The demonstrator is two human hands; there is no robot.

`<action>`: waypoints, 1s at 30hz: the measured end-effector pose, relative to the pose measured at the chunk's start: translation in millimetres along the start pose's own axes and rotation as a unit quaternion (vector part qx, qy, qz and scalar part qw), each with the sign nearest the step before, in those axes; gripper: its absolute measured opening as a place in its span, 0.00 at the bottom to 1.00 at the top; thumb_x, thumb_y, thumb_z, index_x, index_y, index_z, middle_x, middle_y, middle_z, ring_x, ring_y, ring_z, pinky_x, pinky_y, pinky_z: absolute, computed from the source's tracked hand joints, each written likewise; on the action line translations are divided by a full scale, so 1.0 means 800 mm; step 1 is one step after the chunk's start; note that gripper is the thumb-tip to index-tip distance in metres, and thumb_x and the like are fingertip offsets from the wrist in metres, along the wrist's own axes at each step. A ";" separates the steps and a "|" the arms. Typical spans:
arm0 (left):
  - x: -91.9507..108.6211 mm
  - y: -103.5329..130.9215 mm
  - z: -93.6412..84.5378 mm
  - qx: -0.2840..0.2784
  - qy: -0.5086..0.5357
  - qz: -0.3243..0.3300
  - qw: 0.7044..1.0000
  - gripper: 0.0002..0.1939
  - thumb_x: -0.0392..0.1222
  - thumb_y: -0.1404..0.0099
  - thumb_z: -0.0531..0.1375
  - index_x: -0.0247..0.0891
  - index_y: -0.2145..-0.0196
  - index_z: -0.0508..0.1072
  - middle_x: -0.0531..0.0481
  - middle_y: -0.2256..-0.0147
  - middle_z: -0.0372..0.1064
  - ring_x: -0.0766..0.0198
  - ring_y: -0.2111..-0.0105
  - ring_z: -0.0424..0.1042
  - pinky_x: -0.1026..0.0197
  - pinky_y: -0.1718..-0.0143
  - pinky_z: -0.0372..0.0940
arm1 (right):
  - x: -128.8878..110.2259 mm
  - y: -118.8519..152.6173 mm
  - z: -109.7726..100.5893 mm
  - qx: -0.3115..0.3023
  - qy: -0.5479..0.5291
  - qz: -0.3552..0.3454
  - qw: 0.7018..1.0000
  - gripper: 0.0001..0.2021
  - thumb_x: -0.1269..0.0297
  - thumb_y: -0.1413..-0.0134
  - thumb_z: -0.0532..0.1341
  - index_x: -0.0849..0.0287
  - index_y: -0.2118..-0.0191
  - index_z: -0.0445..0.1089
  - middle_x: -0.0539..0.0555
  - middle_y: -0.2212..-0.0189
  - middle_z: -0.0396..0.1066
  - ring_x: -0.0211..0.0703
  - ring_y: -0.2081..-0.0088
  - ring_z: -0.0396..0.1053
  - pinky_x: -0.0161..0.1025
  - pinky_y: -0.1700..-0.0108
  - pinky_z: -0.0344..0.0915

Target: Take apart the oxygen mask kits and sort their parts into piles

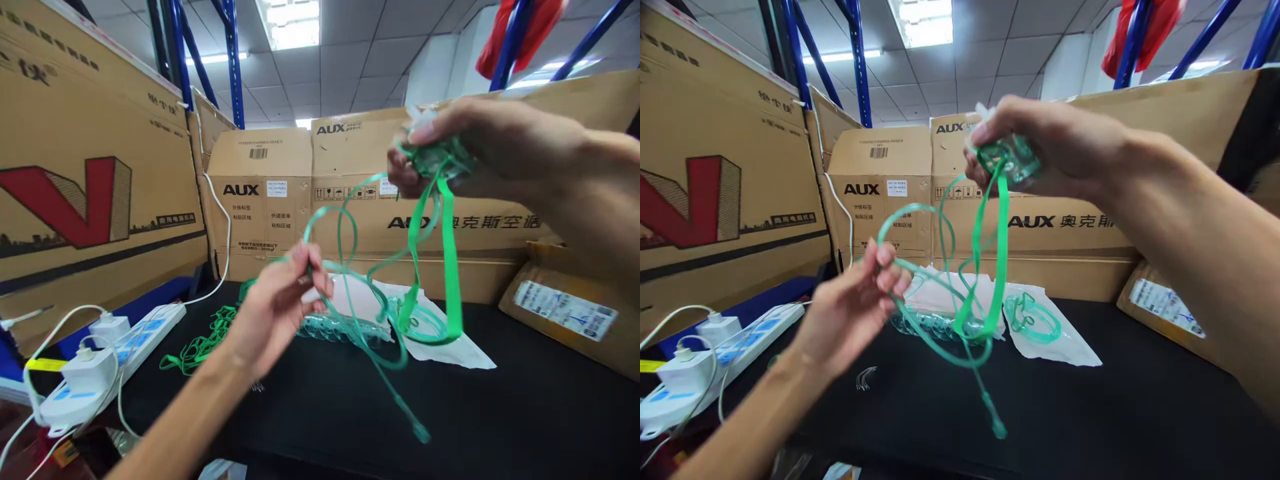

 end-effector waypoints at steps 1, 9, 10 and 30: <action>-0.029 0.014 0.001 -0.001 0.052 -0.039 0.998 0.14 0.60 0.41 0.70 0.49 0.71 0.77 0.51 0.73 0.69 0.62 0.68 0.74 0.63 0.72 0.71 | 0.012 0.006 -0.001 -0.052 0.002 0.027 0.998 0.19 0.73 0.44 0.56 0.59 0.84 0.73 0.48 0.82 0.73 0.32 0.78 0.71 0.36 0.73 0.67; -0.154 0.124 -0.014 0.063 0.063 -0.343 0.935 0.31 0.67 0.43 0.70 0.46 0.49 0.81 0.40 0.49 0.79 0.48 0.45 0.75 0.51 0.44 0.70 | 0.094 0.093 0.013 -0.336 0.072 0.119 0.932 0.07 0.59 0.48 0.65 0.54 0.73 0.73 0.48 0.75 0.71 0.37 0.74 0.66 0.37 0.70 0.62; -0.153 0.129 -0.020 0.058 0.042 -0.353 0.933 0.33 0.67 0.43 0.70 0.45 0.47 0.80 0.39 0.48 0.78 0.47 0.44 0.75 0.51 0.43 0.70 | 0.099 0.108 0.019 -0.358 0.072 0.134 0.921 0.06 0.59 0.47 0.64 0.53 0.72 0.73 0.49 0.74 0.73 0.38 0.72 0.68 0.37 0.69 0.63; -0.156 0.150 -0.075 0.087 -0.522 -0.029 0.848 0.09 0.53 0.29 0.60 0.48 0.56 0.70 0.52 0.68 0.73 0.58 0.72 0.74 0.60 0.70 0.72 | 0.073 0.161 -0.014 -0.307 0.042 0.119 0.943 0.05 0.58 0.42 0.69 0.48 0.61 0.77 0.50 0.63 0.81 0.43 0.65 0.81 0.35 0.64 0.77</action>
Point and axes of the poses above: each hand's wrist, its own y-axis away from the middle knuckle, its own z-axis out of the palm, x = y × z, the point moved 1 cm from there along -y, towards the middle knuckle
